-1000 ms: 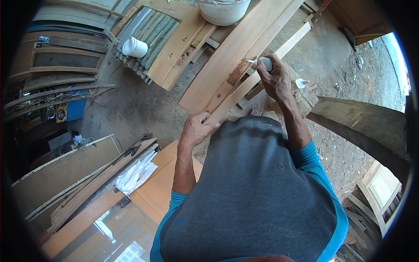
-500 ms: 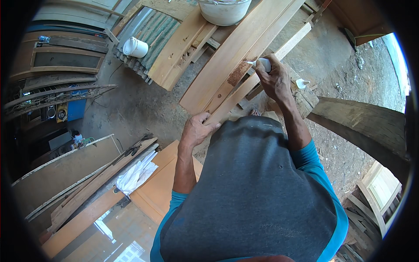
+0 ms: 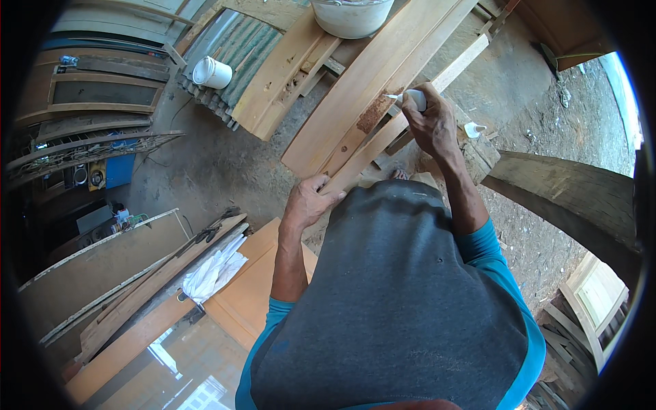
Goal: The person applies glue from a tube to a wooden plank and then uses a scraper to spread the glue into a recessed section of the wood.
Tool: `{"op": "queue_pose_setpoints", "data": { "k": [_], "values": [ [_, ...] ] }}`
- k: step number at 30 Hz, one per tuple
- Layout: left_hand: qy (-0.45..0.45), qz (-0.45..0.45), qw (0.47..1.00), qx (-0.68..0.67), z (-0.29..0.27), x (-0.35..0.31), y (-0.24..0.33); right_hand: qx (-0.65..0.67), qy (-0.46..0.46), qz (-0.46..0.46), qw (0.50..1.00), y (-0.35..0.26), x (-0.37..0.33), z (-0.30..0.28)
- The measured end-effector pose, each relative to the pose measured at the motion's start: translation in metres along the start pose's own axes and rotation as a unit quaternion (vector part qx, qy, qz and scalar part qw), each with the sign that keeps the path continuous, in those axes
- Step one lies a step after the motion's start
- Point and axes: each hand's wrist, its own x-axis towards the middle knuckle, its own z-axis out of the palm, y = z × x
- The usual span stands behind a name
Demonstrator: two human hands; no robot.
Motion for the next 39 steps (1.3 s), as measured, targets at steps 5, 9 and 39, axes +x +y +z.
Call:
{"op": "queue_pose_setpoints", "data": {
  "k": [5, 9, 39],
  "values": [
    [-0.001, -0.003, 1.0, 0.005, -0.001, 0.001, 0.0, 0.001, 0.042, -0.014, 0.999, 0.002, -0.001, -0.009],
    [-0.005, 0.001, 1.0, 0.008, -0.001, 0.002, -0.002, -0.009, 0.046, -0.004, 0.999, 0.004, 0.0, -0.012],
    [-0.003, 0.009, 1.0, -0.003, 0.0, 0.003, -0.004, -0.01, 0.007, 0.013, 1.0, -0.002, 0.001, -0.013]
  ]
}}
